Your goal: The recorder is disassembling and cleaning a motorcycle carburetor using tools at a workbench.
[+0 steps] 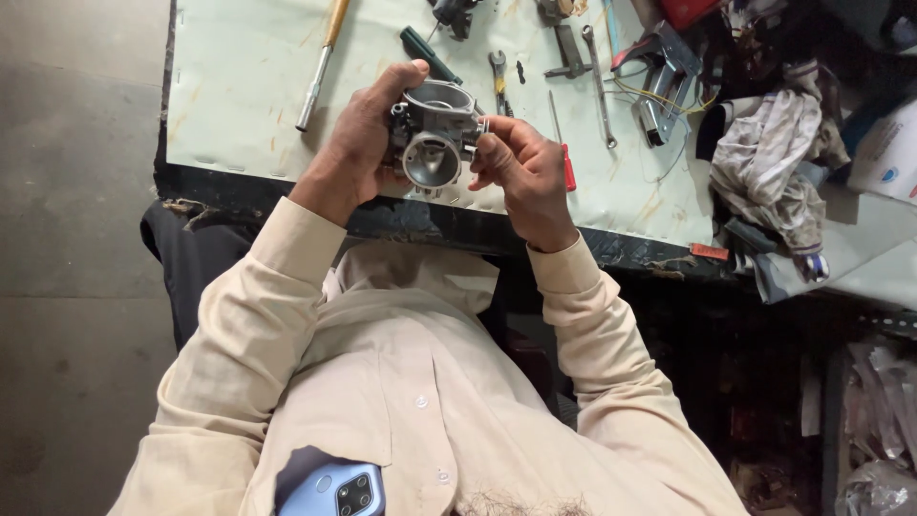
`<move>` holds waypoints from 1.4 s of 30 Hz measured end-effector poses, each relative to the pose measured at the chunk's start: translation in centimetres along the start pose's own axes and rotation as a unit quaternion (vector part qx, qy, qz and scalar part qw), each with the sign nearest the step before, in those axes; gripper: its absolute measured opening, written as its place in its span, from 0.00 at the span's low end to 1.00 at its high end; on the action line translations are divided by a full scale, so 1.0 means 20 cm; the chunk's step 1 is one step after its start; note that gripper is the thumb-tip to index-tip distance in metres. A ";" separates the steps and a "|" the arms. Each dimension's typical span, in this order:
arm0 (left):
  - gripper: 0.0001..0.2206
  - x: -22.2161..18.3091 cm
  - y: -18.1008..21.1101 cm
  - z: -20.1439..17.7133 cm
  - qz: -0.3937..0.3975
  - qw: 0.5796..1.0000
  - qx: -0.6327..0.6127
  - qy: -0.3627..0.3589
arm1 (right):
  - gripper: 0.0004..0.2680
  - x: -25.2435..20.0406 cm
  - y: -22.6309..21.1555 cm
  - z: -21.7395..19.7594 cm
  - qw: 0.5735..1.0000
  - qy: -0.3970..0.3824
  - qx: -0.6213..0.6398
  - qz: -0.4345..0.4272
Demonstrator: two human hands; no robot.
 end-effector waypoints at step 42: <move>0.23 -0.28 -0.11 -0.12 0.379 0.909 0.171 -0.015 | 0.22 -0.42 -0.05 0.30 0.899 0.148 -0.304 -0.279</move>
Point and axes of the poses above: each hand's wrist, its own x-axis towards the middle knuckle, its own z-axis out of the palm, y = z × x, the point moved 3 cm from there along x, towards the middle knuckle, and after that the axes turned 6 degrees about y, right-handed, at the moved point
